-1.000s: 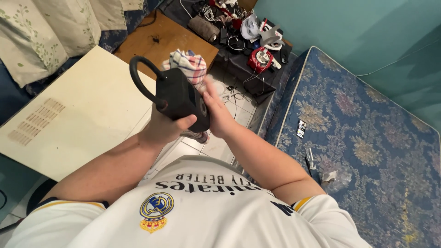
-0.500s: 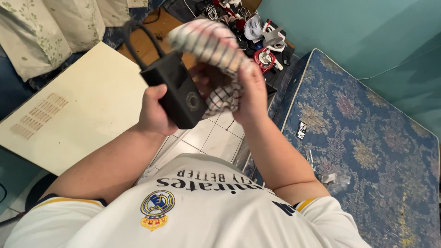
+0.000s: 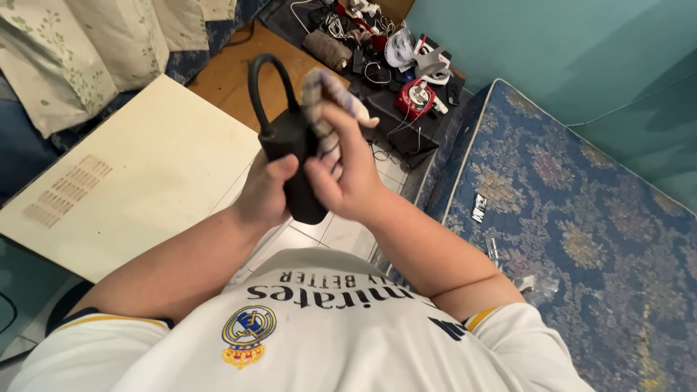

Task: Wipe down a microwave and various personal electronic devices including a portable pump and massage tool with a cloth.

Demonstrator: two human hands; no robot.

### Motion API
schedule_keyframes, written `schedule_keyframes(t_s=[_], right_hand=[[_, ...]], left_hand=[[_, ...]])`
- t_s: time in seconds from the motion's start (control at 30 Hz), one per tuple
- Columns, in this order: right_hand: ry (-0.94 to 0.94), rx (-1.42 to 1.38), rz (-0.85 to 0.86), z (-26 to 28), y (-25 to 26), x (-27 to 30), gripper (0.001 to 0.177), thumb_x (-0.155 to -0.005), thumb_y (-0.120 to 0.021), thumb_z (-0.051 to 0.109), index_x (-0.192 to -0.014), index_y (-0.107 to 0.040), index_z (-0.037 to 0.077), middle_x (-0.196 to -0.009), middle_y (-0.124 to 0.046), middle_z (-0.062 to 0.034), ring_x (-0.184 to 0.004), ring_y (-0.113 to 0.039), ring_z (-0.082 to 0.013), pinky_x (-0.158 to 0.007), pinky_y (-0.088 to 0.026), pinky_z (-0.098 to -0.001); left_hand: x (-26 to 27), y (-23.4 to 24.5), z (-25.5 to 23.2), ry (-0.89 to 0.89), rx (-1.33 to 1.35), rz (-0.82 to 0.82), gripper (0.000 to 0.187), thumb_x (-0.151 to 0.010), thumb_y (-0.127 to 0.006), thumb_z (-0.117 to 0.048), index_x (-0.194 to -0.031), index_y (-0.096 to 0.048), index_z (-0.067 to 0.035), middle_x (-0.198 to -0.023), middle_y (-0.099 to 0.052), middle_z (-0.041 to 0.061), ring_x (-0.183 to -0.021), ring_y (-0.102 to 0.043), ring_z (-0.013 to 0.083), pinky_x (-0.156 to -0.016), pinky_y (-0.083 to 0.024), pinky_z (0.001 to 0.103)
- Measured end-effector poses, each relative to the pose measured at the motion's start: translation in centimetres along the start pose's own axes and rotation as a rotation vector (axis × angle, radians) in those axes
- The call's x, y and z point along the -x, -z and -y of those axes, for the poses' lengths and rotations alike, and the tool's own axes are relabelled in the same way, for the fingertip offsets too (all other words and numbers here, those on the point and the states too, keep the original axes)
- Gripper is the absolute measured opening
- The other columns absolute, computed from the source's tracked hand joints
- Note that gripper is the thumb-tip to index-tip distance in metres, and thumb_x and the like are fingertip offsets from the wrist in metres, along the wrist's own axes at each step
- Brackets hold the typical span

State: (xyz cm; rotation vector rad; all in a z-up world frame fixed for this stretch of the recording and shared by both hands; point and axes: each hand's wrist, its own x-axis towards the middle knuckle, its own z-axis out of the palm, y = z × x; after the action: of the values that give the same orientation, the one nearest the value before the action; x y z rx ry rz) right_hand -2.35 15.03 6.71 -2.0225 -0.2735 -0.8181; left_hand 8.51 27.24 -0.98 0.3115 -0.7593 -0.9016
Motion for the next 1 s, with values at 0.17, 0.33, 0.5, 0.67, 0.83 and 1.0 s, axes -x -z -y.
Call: schedule_keyframes(t_s=[0.17,0.33,0.5,0.67,0.83,1.0], right_hand=[[0.046,0.254,-0.068,-1.1,-0.2,0.5,0.04,-0.101,-0.061,0.009,-0.139,-0.054,0.0,-0.127,-0.065,-0.0188,-0.117,-0.067,-0.0334,-0.102,-0.052,-0.0357],[0.386,0.427,0.036,-1.0,-0.5,1.4,0.014,-0.098,-0.06,0.008,-0.112,-0.062,0.008,-0.129,-0.064,-0.0162,-0.127,-0.063,-0.0371,-0.119,-0.048,-0.0491],[0.438,0.257,0.093,0.6,1.9,-1.9,0.043,-0.086,-0.061,0.032,-0.116,-0.07,0.003,-0.132,-0.062,-0.0168,-0.129,-0.058,-0.0397,-0.121,-0.038,-0.0525],[0.383,0.296,0.237,1.1,3.9,-3.1,0.036,-0.097,-0.05,0.02,-0.125,-0.069,0.01,-0.14,-0.062,-0.0126,-0.137,-0.058,-0.0336,-0.12,-0.04,-0.0449],[0.335,0.372,0.317,2.7,3.4,-3.7,0.035,-0.1,-0.054,0.018,-0.132,-0.062,0.006,-0.146,-0.056,-0.0181,-0.142,-0.05,-0.0375,-0.125,-0.036,-0.0503],[0.358,0.129,0.129,0.0,2.4,-2.6,0.011,-0.098,-0.072,0.003,-0.104,-0.068,0.011,-0.126,-0.07,-0.0097,-0.122,-0.067,-0.032,-0.114,-0.049,-0.0394]], left_hand=[[-0.1,-1.8,-0.8,-0.089,-0.153,-0.056,0.061,-0.096,-0.075,-0.036,-0.141,-0.051,-0.002,-0.125,-0.062,0.006,-0.116,-0.062,0.018,-0.1,-0.053,0.034],[0.6,0.6,0.0,-0.027,0.088,-0.05,0.047,-0.109,-0.076,-0.025,-0.132,-0.051,0.007,-0.103,-0.066,0.02,-0.09,-0.065,0.0278,-0.08,-0.054,0.039],[-1.1,-4.6,-2.8,-0.107,-0.607,0.024,0.07,-0.083,-0.089,-0.023,-0.135,-0.047,-0.002,-0.121,-0.061,0.012,-0.111,-0.061,0.0217,-0.098,-0.053,0.036],[-1.9,-6.1,-4.3,-0.136,-1.087,0.023,0.078,-0.071,-0.093,-0.021,-0.133,-0.049,-0.006,-0.125,-0.061,0.009,-0.115,-0.062,0.0195,-0.1,-0.053,0.034],[-1.8,-5.2,-3.9,0.123,-1.279,-0.05,0.059,-0.07,-0.081,-0.01,-0.123,-0.055,-0.01,-0.111,-0.068,0.003,-0.098,-0.068,0.0167,-0.086,-0.059,0.031],[-2.1,-6.6,-3.9,-0.347,-1.409,-0.001,0.055,-0.077,-0.087,-0.01,-0.123,-0.058,-0.008,-0.118,-0.066,0.006,-0.106,-0.068,0.0208,-0.092,-0.056,0.033]])
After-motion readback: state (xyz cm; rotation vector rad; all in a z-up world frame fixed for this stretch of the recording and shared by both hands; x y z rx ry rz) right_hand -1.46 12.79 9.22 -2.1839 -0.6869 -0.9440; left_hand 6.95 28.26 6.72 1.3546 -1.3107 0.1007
